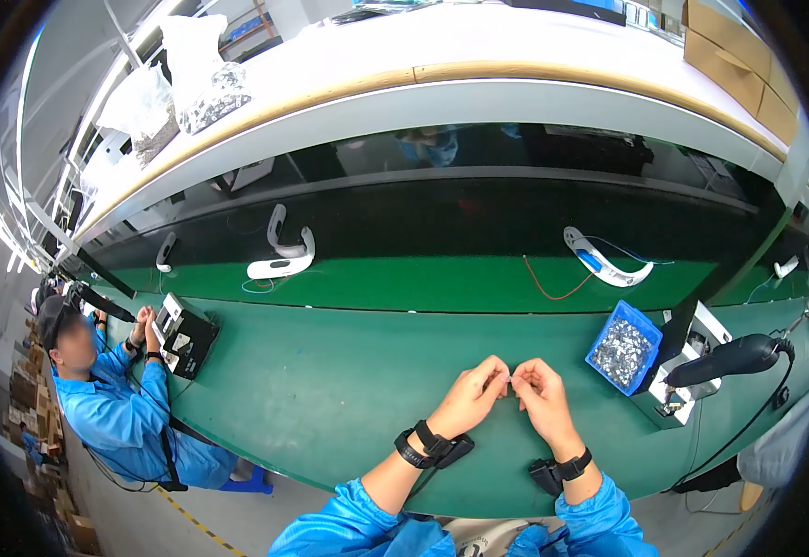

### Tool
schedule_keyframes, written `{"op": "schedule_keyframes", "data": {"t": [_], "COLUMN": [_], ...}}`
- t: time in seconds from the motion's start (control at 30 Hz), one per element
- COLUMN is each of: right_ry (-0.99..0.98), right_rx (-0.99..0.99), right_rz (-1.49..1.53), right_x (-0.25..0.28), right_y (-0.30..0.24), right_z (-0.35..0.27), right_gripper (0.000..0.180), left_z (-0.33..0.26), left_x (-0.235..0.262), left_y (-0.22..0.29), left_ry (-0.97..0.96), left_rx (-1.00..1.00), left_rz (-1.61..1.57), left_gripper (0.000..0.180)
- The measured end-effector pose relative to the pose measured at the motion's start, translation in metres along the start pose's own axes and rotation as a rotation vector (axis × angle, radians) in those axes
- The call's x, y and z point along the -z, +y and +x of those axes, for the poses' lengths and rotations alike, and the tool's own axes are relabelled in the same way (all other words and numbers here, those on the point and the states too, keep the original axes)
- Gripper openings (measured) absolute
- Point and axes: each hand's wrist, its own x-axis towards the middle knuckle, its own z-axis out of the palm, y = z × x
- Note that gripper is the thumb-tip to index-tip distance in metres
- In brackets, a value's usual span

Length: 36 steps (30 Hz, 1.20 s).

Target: The person is assembling a small white plastic housing unit by driving screws with an electric screwdriver at a factory workstation.

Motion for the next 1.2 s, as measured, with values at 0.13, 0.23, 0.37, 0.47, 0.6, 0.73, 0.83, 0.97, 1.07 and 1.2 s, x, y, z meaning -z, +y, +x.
{"op": "schedule_keyframes", "data": {"t": [0.13, 0.23, 0.37, 0.47, 0.6, 0.73, 0.83, 0.97, 1.07, 1.2], "right_ry": [0.009, 0.006, 0.000, 0.000, -0.003, -0.005, -0.009, -0.004, -0.007, -0.018], "right_rx": [0.001, 0.005, -0.002, -0.002, -0.014, -0.016, -0.010, -0.019, -0.013, -0.005], "right_rz": [-0.013, -0.023, -0.020, -0.006, 0.015, 0.017, 0.003, 0.016, -0.001, -0.006], "right_x": [0.0014, 0.0014, 0.0018, 0.0016, 0.0018, 0.0033, 0.0034, 0.0007, 0.0025, 0.0031], "right_y": [0.0006, -0.0002, 0.0000, 0.0011, 0.0031, 0.0042, 0.0028, 0.0003, -0.0012, 0.0013], "right_z": [0.0001, 0.0005, 0.0004, 0.0010, 0.0012, 0.0012, 0.0014, -0.0005, -0.0012, -0.0002], "right_gripper": [0.005, 0.005, 0.004, 0.004, 0.005, 0.005, 0.005, 0.005, 0.006, 0.008], "left_z": [0.0007, 0.0017, 0.0013, 0.0012, 0.0007, 0.0012, 0.0025, 0.0003, -0.0001, 0.0006], "left_x": [-0.0003, -0.0003, -0.0012, -0.0004, -0.0006, -0.0010, 0.0000, 0.0005, -0.0013, -0.0036], "left_y": [-0.0003, -0.0028, -0.0009, 0.0003, -0.0017, -0.0014, -0.0003, -0.0023, 0.0007, -0.0063], "left_ry": [-0.001, 0.006, 0.015, 0.014, 0.019, 0.020, 0.017, 0.013, 0.022, 0.052], "left_rx": [-0.003, -0.017, -0.017, -0.011, -0.016, -0.012, -0.016, -0.013, -0.006, -0.068], "left_rz": [0.008, 0.019, 0.019, 0.016, 0.028, 0.018, 0.014, 0.031, 0.030, 0.012], "left_gripper": [0.014, 0.014, 0.015, 0.014, 0.014, 0.014, 0.015, 0.015, 0.015, 0.011]}}
